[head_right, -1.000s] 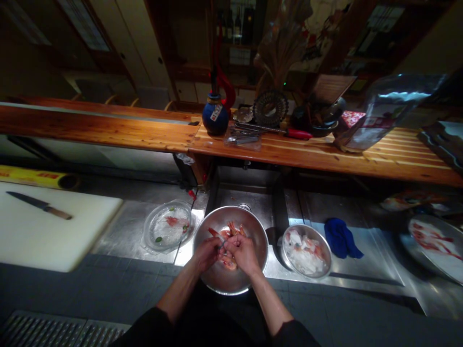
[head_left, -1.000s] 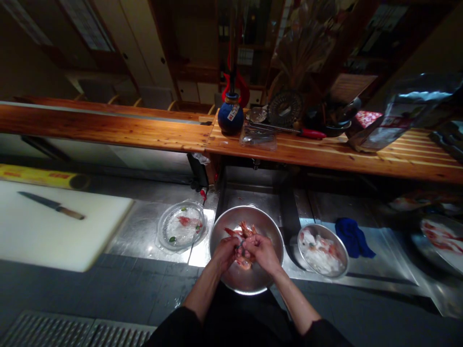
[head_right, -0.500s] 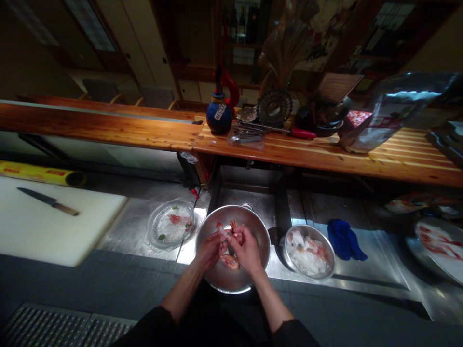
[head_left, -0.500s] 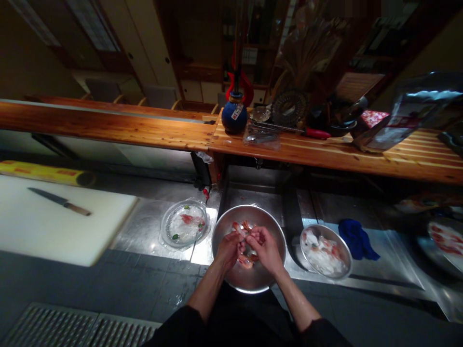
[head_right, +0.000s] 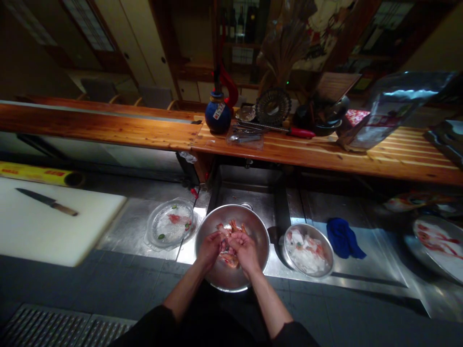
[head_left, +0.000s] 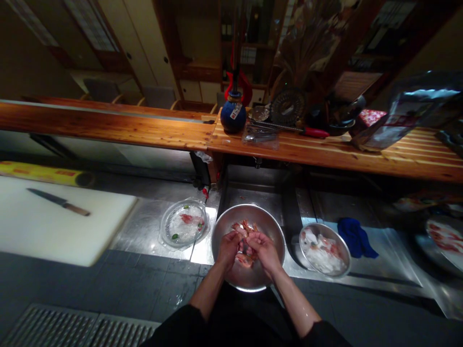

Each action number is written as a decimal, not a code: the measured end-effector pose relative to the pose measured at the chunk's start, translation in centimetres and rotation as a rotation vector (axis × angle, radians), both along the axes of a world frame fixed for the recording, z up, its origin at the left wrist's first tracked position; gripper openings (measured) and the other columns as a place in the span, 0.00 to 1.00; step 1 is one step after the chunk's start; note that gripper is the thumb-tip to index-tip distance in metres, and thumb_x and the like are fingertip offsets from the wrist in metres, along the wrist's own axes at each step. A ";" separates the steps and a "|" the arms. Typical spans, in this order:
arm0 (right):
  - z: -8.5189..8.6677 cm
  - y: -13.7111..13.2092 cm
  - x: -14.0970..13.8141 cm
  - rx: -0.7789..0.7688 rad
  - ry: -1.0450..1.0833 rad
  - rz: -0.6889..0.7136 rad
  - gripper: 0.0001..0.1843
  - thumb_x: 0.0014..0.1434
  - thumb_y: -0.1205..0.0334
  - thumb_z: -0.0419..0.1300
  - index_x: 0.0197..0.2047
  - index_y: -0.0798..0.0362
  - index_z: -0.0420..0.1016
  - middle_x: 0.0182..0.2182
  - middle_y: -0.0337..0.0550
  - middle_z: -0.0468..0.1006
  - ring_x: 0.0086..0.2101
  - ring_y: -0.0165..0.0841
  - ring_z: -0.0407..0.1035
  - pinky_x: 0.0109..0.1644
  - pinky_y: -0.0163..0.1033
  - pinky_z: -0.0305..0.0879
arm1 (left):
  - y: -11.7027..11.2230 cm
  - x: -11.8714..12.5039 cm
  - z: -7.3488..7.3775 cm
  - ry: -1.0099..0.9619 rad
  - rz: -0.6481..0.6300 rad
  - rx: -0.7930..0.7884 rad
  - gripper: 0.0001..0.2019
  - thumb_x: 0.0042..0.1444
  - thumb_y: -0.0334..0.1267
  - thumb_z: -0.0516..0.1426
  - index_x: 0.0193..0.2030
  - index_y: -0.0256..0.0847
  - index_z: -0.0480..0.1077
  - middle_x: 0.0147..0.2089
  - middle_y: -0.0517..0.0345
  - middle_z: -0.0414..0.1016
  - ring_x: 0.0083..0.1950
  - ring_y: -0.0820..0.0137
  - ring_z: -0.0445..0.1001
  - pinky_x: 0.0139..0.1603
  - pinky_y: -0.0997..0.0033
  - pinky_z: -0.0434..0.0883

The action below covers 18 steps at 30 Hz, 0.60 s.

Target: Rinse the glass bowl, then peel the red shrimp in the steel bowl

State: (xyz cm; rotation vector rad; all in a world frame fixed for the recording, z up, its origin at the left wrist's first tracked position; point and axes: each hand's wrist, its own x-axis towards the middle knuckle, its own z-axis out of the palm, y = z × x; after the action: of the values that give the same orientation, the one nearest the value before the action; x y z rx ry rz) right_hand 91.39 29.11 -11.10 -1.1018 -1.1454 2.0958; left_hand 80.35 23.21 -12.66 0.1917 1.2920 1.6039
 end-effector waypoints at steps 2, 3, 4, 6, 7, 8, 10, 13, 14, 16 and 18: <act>-0.1 0.1 0.1 -0.125 0.009 -0.028 0.19 0.43 0.52 0.73 0.33 0.54 0.73 0.23 0.35 0.74 0.20 0.26 0.65 0.25 0.33 0.64 | -0.2 -0.1 0.0 0.012 -0.010 -0.020 0.17 0.44 0.48 0.66 0.29 0.34 0.73 0.18 0.63 0.66 0.18 0.79 0.59 0.20 0.79 0.54; 0.0 0.1 0.2 -0.182 0.015 -0.030 0.18 0.44 0.53 0.73 0.32 0.55 0.73 0.23 0.35 0.74 0.19 0.25 0.64 0.24 0.32 0.64 | -0.2 -0.3 0.1 0.012 -0.012 -0.032 0.18 0.44 0.50 0.66 0.28 0.34 0.73 0.17 0.63 0.65 0.17 0.79 0.58 0.19 0.78 0.54; 0.1 0.3 0.2 -0.237 0.025 -0.027 0.17 0.45 0.55 0.73 0.31 0.55 0.73 0.22 0.35 0.74 0.19 0.24 0.63 0.23 0.31 0.64 | -0.3 -0.5 0.2 0.010 -0.010 -0.045 0.19 0.44 0.50 0.66 0.27 0.34 0.72 0.17 0.64 0.64 0.17 0.79 0.57 0.19 0.78 0.54; 0.4 0.6 0.4 -0.343 0.054 -0.034 0.13 0.48 0.60 0.72 0.30 0.56 0.73 0.22 0.36 0.73 0.18 0.23 0.63 0.23 0.30 0.66 | -0.5 -1.1 0.3 0.000 0.008 -0.065 0.19 0.43 0.50 0.66 0.27 0.34 0.71 0.16 0.66 0.62 0.17 0.80 0.56 0.19 0.79 0.53; 0.6 0.7 0.5 -0.395 0.061 -0.044 0.11 0.49 0.62 0.71 0.31 0.56 0.73 0.22 0.36 0.74 0.18 0.23 0.64 0.24 0.29 0.68 | -0.6 -1.5 0.4 -0.007 0.018 -0.071 0.18 0.42 0.50 0.67 0.27 0.34 0.71 0.17 0.67 0.61 0.17 0.81 0.56 0.18 0.80 0.53; 0.7 0.8 0.6 -0.438 0.063 -0.056 0.09 0.50 0.64 0.70 0.31 0.56 0.74 0.22 0.37 0.74 0.19 0.23 0.65 0.25 0.30 0.69 | -0.8 -1.8 0.4 -0.017 0.024 -0.078 0.18 0.42 0.49 0.67 0.28 0.34 0.71 0.17 0.68 0.61 0.18 0.81 0.56 0.18 0.81 0.53; 0.9 1.0 0.8 -0.488 0.061 -0.063 0.07 0.51 0.67 0.69 0.32 0.56 0.74 0.24 0.39 0.75 0.20 0.24 0.67 0.27 0.30 0.72 | -1.0 -2.1 0.3 -0.052 0.007 -0.105 0.17 0.40 0.46 0.68 0.27 0.34 0.71 0.17 0.68 0.60 0.17 0.82 0.56 0.17 0.82 0.52; 0.8 0.8 0.9 -0.466 0.068 0.008 0.08 0.50 0.66 0.69 0.34 0.57 0.75 0.25 0.40 0.76 0.21 0.24 0.68 0.28 0.31 0.73 | -1.3 -1.5 0.0 -0.145 -0.071 -0.152 0.16 0.41 0.43 0.69 0.26 0.33 0.71 0.17 0.65 0.62 0.16 0.81 0.57 0.15 0.81 0.52; 0.7 0.7 0.9 -0.443 0.068 0.048 0.09 0.50 0.65 0.69 0.34 0.58 0.76 0.25 0.40 0.77 0.21 0.24 0.69 0.28 0.31 0.73 | -1.4 -1.2 0.0 -0.181 -0.093 -0.157 0.16 0.42 0.43 0.68 0.26 0.32 0.71 0.18 0.63 0.64 0.16 0.80 0.58 0.16 0.81 0.54; 0.4 0.3 0.8 -0.380 0.043 0.142 0.10 0.50 0.61 0.69 0.33 0.58 0.76 0.25 0.41 0.77 0.22 0.26 0.70 0.29 0.31 0.73 | -1.4 -0.4 -0.1 -0.241 -0.112 -0.153 0.15 0.45 0.43 0.67 0.28 0.31 0.72 0.20 0.60 0.67 0.17 0.80 0.61 0.17 0.81 0.58; -0.1 0.0 0.7 -0.263 -0.019 0.216 0.11 0.51 0.58 0.68 0.33 0.57 0.76 0.25 0.42 0.78 0.24 0.28 0.72 0.29 0.32 0.72 | -1.3 0.1 -0.1 -0.270 -0.100 -0.142 0.15 0.46 0.42 0.67 0.28 0.31 0.72 0.21 0.59 0.68 0.18 0.79 0.62 0.19 0.80 0.60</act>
State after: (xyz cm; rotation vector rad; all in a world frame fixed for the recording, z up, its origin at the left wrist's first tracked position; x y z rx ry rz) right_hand 92.09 29.08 -11.20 -1.1603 -1.0592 2.4648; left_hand 80.48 21.87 -12.77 -0.0467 1.1620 1.3941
